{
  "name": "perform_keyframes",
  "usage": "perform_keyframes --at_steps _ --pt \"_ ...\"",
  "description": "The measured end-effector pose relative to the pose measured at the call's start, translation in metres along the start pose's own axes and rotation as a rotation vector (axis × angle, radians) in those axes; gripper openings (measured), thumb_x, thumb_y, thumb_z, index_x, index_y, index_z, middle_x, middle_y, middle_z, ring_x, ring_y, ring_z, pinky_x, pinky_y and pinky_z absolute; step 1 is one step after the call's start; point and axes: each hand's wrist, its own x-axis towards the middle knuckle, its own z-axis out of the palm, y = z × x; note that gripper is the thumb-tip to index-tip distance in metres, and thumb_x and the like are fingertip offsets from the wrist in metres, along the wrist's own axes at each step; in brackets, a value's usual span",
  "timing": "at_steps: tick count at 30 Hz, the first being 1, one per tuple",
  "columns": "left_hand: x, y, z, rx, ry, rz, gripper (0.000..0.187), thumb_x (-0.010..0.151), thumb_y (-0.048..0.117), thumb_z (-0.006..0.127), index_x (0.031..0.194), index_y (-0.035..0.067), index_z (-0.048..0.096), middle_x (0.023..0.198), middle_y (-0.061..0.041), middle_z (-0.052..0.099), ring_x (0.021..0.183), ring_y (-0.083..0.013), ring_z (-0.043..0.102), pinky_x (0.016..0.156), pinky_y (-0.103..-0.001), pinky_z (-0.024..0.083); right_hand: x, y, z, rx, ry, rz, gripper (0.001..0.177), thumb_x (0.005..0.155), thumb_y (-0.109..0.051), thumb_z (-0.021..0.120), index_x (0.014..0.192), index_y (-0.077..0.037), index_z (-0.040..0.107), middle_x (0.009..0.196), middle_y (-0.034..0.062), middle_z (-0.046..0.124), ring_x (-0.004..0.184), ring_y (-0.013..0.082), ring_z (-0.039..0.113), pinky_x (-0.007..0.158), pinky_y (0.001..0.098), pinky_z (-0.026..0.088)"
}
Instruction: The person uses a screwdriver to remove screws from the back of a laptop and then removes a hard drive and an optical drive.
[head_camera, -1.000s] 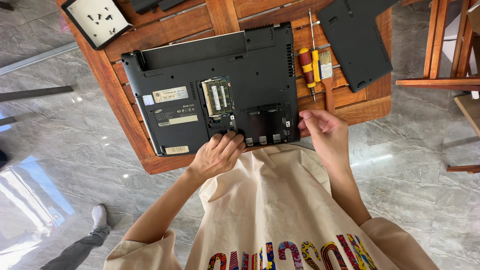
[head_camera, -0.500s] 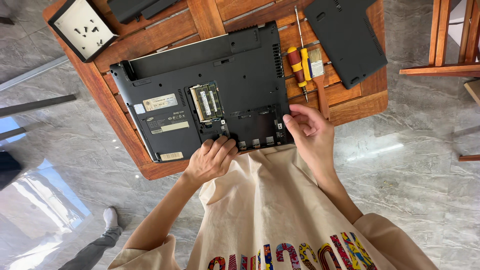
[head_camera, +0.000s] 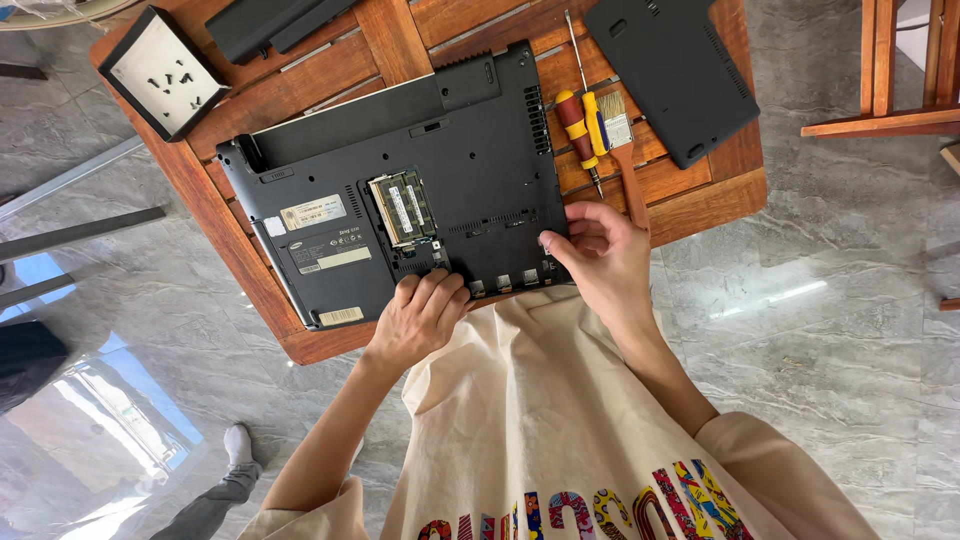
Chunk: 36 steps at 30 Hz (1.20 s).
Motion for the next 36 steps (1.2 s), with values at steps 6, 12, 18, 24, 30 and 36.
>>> perform_keyframes --at_steps 6,12,18,24,30,36 --pt "0.011 0.059 -0.031 -0.272 -0.028 -0.457 0.008 0.097 0.013 0.067 0.104 0.011 0.064 0.102 -0.006 0.060 0.093 -0.0256 0.062 0.079 -0.039 0.048 0.004 0.001 -0.003 0.043 -0.001 -0.040 0.035 0.077 -0.006 0.091 0.107 0.000 0.074 0.085 0.0100 0.070 0.074 0.0085 0.066 0.069 0.0205 0.058" --pt "0.041 0.111 -0.046 -1.385 0.235 -1.600 0.047 0.095 0.000 0.068 0.136 -0.008 0.047 0.122 -0.014 0.061 0.108 -0.0211 0.061 0.088 -0.033 0.050 0.004 0.000 -0.005 0.000 -0.034 -0.073 0.036 0.078 -0.006 0.091 0.108 0.001 0.073 0.090 0.0121 0.072 0.081 0.0121 0.069 0.076 0.0218 0.060" --pt "0.057 0.096 -0.077 -1.882 0.626 -1.847 0.063 0.097 -0.002 0.060 0.151 -0.016 0.030 0.151 -0.030 0.048 0.141 -0.0381 0.049 0.114 -0.046 0.041 0.006 0.013 -0.007 -0.047 -0.051 -0.096 0.035 0.083 -0.009 0.090 0.111 0.000 0.072 0.092 0.0117 0.071 0.081 0.0110 0.069 0.076 0.0223 0.061" --pt "0.043 0.090 -0.067 -1.962 0.789 -2.095 0.044 0.094 0.002 0.063 0.135 -0.008 0.053 0.132 -0.018 0.063 0.132 -0.0327 0.059 0.115 -0.049 0.043 0.009 0.020 -0.006 -0.121 -0.053 -0.181 0.031 0.087 -0.009 0.088 0.114 -0.002 0.073 0.089 0.0105 0.067 0.071 0.0078 0.063 0.067 0.0205 0.059" --pt "0.029 0.104 -0.040 -1.924 0.844 -2.062 0.028 0.101 0.017 0.061 0.126 0.005 0.059 0.121 -0.009 0.067 0.126 -0.0241 0.062 0.108 -0.046 0.047 -0.017 -0.004 0.005 -0.453 0.055 -0.777 0.029 0.092 -0.008 0.086 0.117 0.000 0.073 0.105 0.0136 0.066 0.091 0.0257 0.066 0.077 0.0356 0.059" --pt "0.034 0.110 -0.049 -1.799 0.843 -1.925 0.027 0.100 0.015 0.064 0.124 0.009 0.055 0.119 -0.009 0.065 0.124 -0.0242 0.063 0.104 -0.043 0.050 -0.030 0.000 0.018 -0.537 -0.231 -1.339 0.036 0.085 -0.025 0.088 0.114 -0.008 0.077 0.110 0.0098 0.070 0.105 0.0319 0.066 0.094 0.0470 0.053"
